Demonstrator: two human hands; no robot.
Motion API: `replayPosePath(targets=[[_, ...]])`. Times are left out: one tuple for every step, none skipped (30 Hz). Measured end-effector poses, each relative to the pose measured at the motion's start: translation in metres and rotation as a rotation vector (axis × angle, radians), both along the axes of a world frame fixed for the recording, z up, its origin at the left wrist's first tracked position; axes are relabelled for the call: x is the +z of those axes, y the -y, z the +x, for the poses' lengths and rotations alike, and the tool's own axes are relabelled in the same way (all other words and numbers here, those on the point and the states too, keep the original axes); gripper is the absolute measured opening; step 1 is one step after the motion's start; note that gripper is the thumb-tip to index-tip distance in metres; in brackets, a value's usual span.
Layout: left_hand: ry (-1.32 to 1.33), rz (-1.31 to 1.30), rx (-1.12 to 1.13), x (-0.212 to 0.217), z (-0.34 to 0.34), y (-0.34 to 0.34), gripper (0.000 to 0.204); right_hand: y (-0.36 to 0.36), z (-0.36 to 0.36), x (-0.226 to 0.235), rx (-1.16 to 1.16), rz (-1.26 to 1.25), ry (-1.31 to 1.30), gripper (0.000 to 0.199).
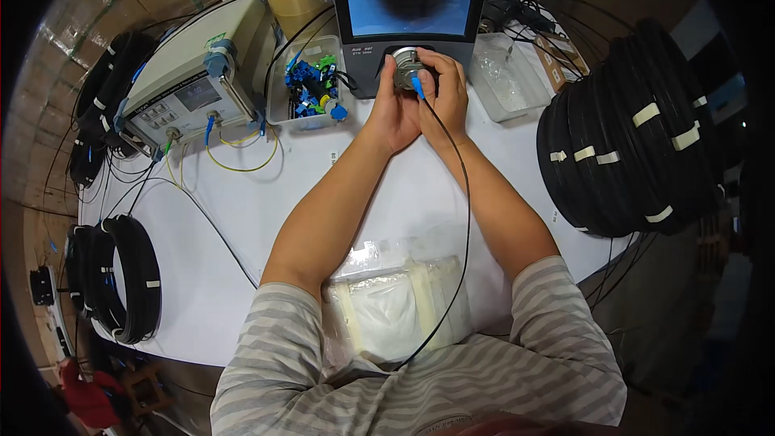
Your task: Inspecting the end face of an optical fiber connector using a digital inspection microscope and cleaning it with an inspection tool.
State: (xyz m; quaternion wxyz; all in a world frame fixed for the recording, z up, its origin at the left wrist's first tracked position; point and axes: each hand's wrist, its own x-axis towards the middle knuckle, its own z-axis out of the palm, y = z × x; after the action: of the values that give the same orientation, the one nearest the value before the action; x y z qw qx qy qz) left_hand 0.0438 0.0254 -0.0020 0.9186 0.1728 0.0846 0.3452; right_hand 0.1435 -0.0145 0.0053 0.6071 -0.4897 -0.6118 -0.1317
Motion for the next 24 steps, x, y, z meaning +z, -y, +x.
replayPosePath(targets=[[-0.012,-0.004,0.006,0.0005,0.0,0.0006,0.065,-0.0005,0.0007,-0.0005,0.004,0.005,-0.007,0.019],[-0.025,-0.008,0.012,0.001,0.0002,0.0011,0.066,-0.001,0.0014,-0.001,0.007,0.01,-0.015,0.017],[-0.024,-0.006,0.014,-0.0001,-0.0004,0.0002,0.066,-0.0016,0.0012,-0.0006,0.009,0.011,-0.014,0.017],[-0.005,-0.011,0.01,-0.0012,-0.0015,-0.0012,0.066,-0.0023,0.0009,-0.0003,0.008,0.006,-0.015,0.016],[0.014,-0.017,0.006,-0.0024,-0.0021,-0.0021,0.065,-0.0028,0.0006,-0.0002,0.008,0.0,-0.016,0.017],[0.014,-0.016,0.006,-0.0018,-0.0016,-0.0016,0.065,-0.0032,0.0013,-0.0007,0.008,0.001,-0.016,0.017],[0.01,-0.008,0.009,-0.0014,-0.0011,-0.0008,0.065,-0.0035,0.002,-0.0013,0.0,0.003,-0.017,0.017],[0.006,-0.001,0.012,-0.001,-0.0006,-0.0003,0.065,-0.0039,0.0028,-0.002,-0.007,0.005,-0.019,0.017],[0.005,-0.002,0.013,-0.0006,-0.0007,0.0004,0.065,-0.004,0.0032,-0.0026,-0.006,0.003,-0.019,0.017],[0.004,0.001,0.007,-0.0001,-0.0012,0.0003,0.065,-0.0048,0.0039,-0.0031,-0.008,0.013,-0.018,0.018],[0.003,0.005,0.001,0.0004,-0.0016,0.0003,0.065,-0.0055,0.0045,-0.0036,-0.01,0.023,-0.017,0.018],[0.002,0.003,0.002,-0.0003,-0.0022,-0.0004,0.065,-0.0062,0.0043,-0.0034,-0.01,0.022,-0.018,0.018],[0.016,0.007,-0.008,-0.0009,-0.0027,-0.0013,0.065,-0.0069,0.004,-0.0033,-0.003,0.031,-0.033,0.017],[0.03,0.012,-0.017,-0.0017,-0.0028,-0.0015,0.066,-0.0067,0.0037,-0.0034,0.003,0.04,-0.047,0.017],[0.033,0.025,-0.018,-0.0009,-0.0027,-0.0014,0.064,-0.0065,0.0032,-0.004,0.003,0.039,-0.049,0.017],[0.031,0.024,-0.018,-0.0004,-0.0024,-0.0006,0.064,-0.0063,0.0029,-0.0046,0.002,0.039,-0.059,0.018],[0.024,0.012,-0.009,0.0001,-0.0015,0.0005,0.064,-0.0058,0.0027,-0.0053,0.0,0.039,-0.068,0.018],[0.017,0.002,0.003,0.0001,-0.0016,0.0002,0.063,-0.0058,0.0021,-0.0057,0.003,0.041,-0.07,0.018],[0.016,0.003,0.005,-0.0002,-0.0008,0.0005,0.063,-0.0049,0.0023,-0.0063,-0.017,0.042,-0.037,0.019],[0.016,-0.007,0.028,-0.0007,0.0006,0.0011,0.063,-0.0048,0.0024,-0.0068,-0.036,0.044,-0.004,0.02],[0.016,-0.02,0.049,-0.0008,0.0013,0.0024,0.062,-0.0039,0.0022,-0.005,-0.037,0.041,-0.005,0.02],[0.016,-0.023,0.048,-0.0007,0.0011,0.002,0.062,-0.0035,0.0028,-0.0029,-0.039,0.056,0.046,0.02],[0.006,-0.033,0.044,-0.0002,0.0009,0.0005,0.062,-0.0031,0.0032,-0.001,-0.041,0.07,0.097,0.022],[-0.004,-0.045,0.041,-0.0011,0.0003,-0.0008,0.062,-0.0027,0.0022,0.0008,-0.041,0.065,0.097,0.022]])
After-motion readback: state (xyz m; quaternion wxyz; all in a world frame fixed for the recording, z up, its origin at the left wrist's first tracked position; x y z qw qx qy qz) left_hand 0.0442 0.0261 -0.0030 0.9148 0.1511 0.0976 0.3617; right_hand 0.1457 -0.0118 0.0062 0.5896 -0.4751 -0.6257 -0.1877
